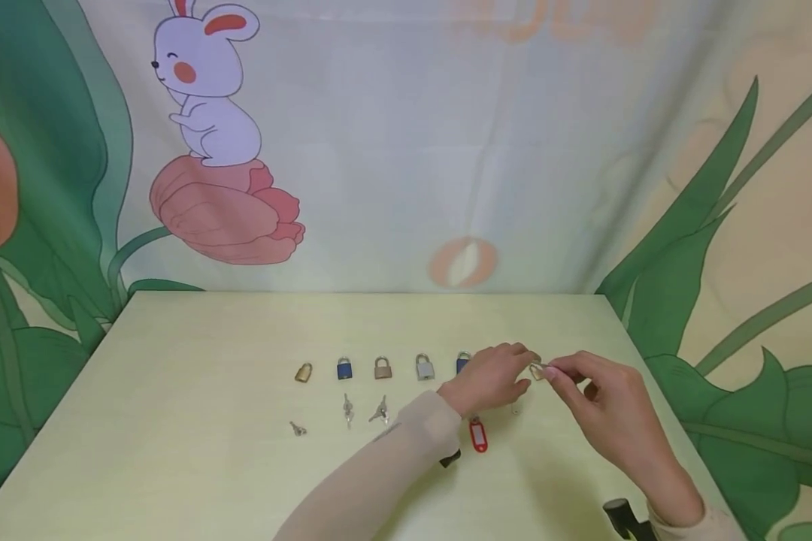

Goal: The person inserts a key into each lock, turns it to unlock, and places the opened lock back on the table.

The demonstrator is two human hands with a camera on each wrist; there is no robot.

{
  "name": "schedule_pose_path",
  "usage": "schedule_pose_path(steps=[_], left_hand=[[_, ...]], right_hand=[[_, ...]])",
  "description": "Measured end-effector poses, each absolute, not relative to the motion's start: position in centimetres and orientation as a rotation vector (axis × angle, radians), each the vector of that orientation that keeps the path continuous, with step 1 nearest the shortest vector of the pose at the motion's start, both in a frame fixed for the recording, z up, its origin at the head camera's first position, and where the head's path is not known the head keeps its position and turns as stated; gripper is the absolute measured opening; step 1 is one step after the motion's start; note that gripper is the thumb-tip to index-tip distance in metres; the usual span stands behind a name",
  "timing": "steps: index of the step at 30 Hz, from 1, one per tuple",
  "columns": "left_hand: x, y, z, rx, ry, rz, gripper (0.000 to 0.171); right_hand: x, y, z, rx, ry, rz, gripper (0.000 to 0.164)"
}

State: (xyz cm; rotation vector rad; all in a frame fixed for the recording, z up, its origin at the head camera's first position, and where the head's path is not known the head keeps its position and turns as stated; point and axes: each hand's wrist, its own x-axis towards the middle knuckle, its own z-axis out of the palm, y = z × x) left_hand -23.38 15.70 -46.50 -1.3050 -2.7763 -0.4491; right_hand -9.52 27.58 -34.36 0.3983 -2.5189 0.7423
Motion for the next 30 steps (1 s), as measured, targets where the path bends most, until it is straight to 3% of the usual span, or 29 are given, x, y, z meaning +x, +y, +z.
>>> schedule_pose_path(steps=[18,30], left_hand=[[-25.1,20.3,-47.3,-1.384,-2.762,-0.145,0.034],[-26.0,21.1,-48.4,-1.404,-2.740,0.056,0.033]], right_hand=[[-9.1,28.1,-34.9,0.340,-2.525,0.767,0.006],[-9.4,28.0,-35.4,0.305,-2.555,0.790,0.005]])
